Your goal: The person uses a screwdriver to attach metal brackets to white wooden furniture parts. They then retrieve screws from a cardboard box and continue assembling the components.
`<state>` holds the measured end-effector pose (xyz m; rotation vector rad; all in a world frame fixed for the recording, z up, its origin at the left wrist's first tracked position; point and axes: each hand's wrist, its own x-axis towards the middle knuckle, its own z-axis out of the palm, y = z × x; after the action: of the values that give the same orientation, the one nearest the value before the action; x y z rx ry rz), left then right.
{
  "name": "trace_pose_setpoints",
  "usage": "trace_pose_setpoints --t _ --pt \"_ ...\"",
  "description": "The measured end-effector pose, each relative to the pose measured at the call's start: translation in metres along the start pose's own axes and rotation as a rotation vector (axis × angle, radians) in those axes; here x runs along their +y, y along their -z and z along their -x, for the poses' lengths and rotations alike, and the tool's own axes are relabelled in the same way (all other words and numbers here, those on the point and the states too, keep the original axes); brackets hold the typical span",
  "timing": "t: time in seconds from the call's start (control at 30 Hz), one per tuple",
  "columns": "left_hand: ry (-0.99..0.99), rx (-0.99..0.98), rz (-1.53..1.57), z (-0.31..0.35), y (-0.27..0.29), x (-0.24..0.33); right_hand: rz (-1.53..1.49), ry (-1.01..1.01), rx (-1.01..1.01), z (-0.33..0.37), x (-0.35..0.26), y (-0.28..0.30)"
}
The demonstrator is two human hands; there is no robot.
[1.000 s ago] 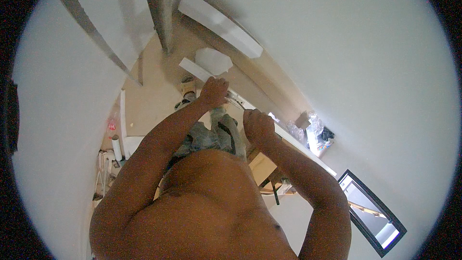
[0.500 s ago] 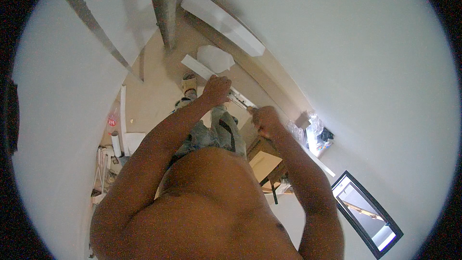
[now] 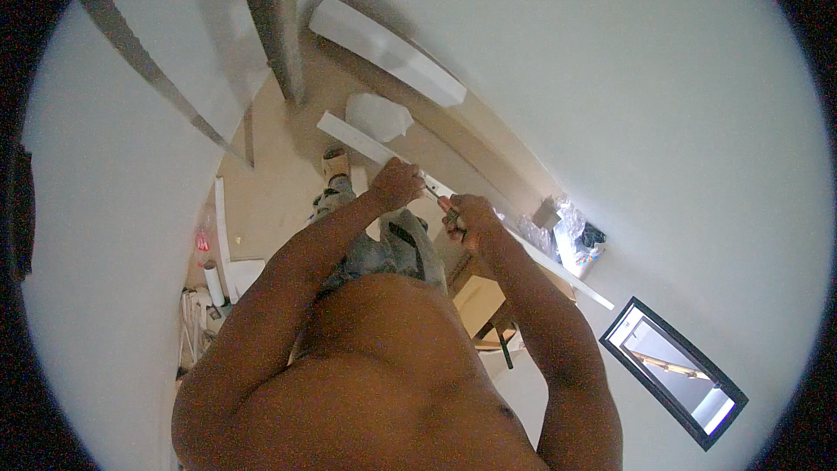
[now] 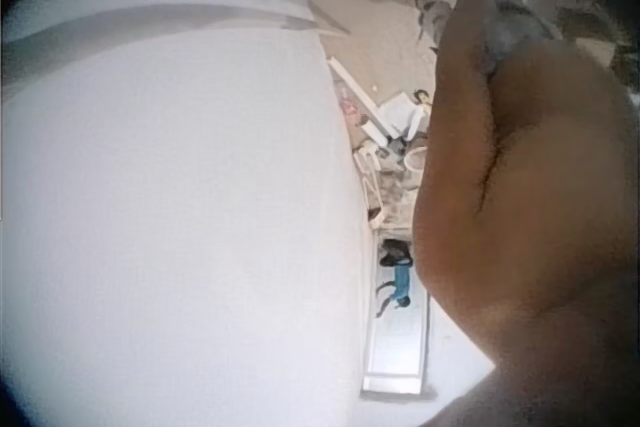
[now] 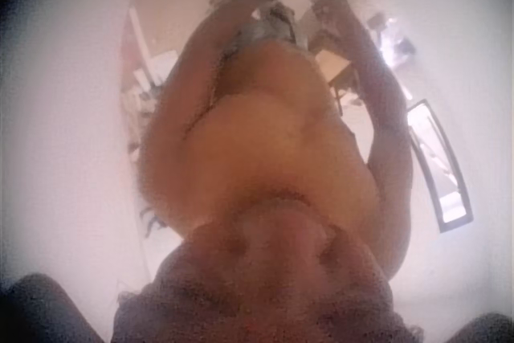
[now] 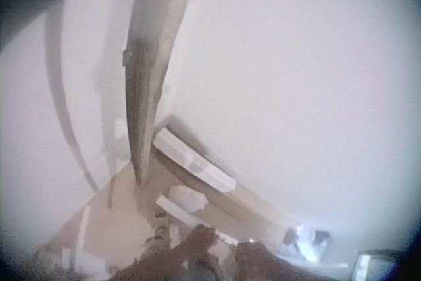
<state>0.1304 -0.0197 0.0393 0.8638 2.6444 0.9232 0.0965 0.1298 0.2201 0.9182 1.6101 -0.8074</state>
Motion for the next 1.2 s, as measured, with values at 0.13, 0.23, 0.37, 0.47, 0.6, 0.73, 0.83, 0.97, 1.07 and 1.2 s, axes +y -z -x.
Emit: trace_pose_setpoints --t 0.13,0.23,0.37,0.47,0.6,0.73,0.83,0.97,1.07,1.2 --pt "0.017 0.139 0.008 -0.004 -0.005 0.001 0.605 0.417 0.244 -0.005 0.015 0.003" --pt "0.032 0.103 -0.037 -0.006 -0.006 0.001 1.192 0.725 0.475 -0.001 0.030 -0.002" --pt "0.023 0.192 0.034 -0.004 -0.006 0.003 1.464 0.854 0.510 -0.002 0.039 -0.006" --pt "0.045 0.191 0.041 -0.007 -0.007 0.005 1.117 0.579 0.393 -0.010 0.031 -0.006" --pt "0.054 0.167 0.002 -0.017 -0.005 0.005 0.773 0.266 0.315 -0.006 0.014 -0.010" --pt "0.065 0.127 -0.041 -0.020 -0.005 0.004 1.265 0.562 0.456 0.022 0.007 -0.013" --pt "0.061 0.145 -0.042 -0.016 -0.007 0.006 1.537 0.777 0.447 0.035 0.006 -0.013" --pt "0.057 0.070 -0.013 -0.009 -0.007 0.008 1.664 0.728 0.307 0.021 0.000 -0.012" --pt "0.068 0.074 0.002 -0.002 -0.007 0.012 0.955 0.353 0.314 0.005 -0.007 -0.007" --pt "0.049 0.079 0.005 -0.001 -0.016 0.009 1.075 0.465 0.326 0.016 -0.002 -0.006"
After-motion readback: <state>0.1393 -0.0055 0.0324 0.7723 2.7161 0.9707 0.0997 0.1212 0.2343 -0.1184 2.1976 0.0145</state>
